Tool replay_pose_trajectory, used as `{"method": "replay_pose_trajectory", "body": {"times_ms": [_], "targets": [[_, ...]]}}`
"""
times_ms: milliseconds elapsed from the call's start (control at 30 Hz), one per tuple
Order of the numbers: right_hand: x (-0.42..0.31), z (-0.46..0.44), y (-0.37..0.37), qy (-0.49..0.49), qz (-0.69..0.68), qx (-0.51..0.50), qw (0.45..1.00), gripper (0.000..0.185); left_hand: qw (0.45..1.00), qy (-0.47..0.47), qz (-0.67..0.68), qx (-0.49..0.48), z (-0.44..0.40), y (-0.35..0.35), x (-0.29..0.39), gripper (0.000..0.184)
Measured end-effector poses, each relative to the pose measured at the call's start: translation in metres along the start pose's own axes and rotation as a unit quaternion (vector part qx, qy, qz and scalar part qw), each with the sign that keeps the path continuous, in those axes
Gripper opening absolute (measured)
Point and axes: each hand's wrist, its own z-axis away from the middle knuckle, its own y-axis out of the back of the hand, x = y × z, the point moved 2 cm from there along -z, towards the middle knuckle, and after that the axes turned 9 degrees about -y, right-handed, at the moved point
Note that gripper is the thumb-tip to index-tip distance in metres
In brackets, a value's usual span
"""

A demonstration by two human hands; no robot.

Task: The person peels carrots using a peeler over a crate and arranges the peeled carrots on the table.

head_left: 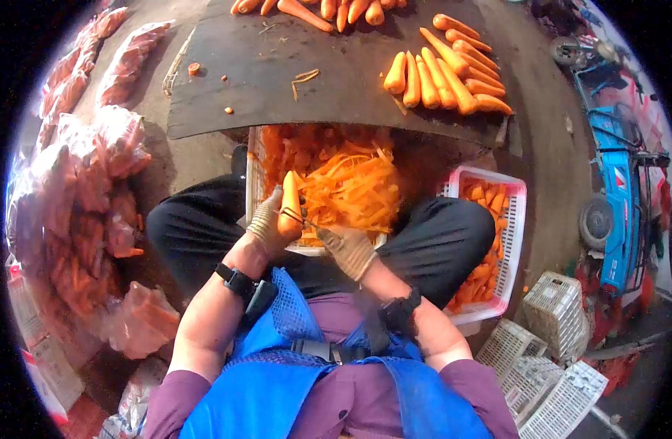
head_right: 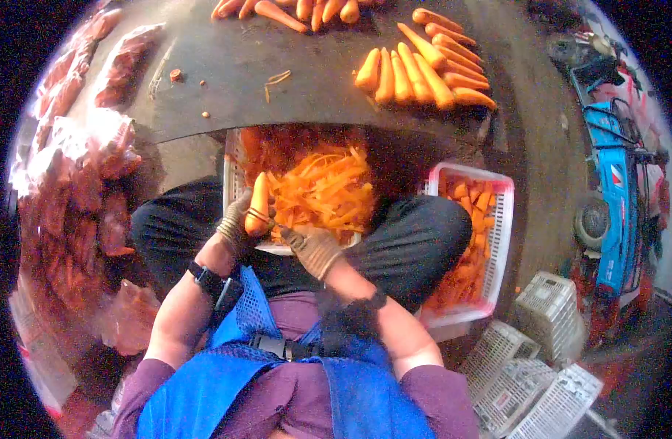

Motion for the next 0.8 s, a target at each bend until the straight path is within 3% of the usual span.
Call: {"method": "replay_pose_trajectory", "body": {"times_ms": [500,600,700,800], "targets": [[-0.004,0.005,0.006,-0.007,0.043,0.0,0.999,0.064,0.997,-0.01,-0.065,0.034,0.0,-0.004,-0.004,0.039],[-0.006,0.004,0.01,-0.017,0.059,-0.006,0.998,0.064,0.996,-0.01,-0.09,-0.02,-0.007,0.007,-0.005,0.039],[-0.007,0.004,0.014,0.003,0.083,0.009,0.997,0.064,0.993,-0.027,-0.112,-0.014,-0.006,0.011,-0.008,0.04],[-0.001,0.001,0.01,-0.021,0.086,-0.021,0.996,0.063,0.974,-0.026,-0.225,0.008,0.036,-0.008,-0.006,0.04]]}}
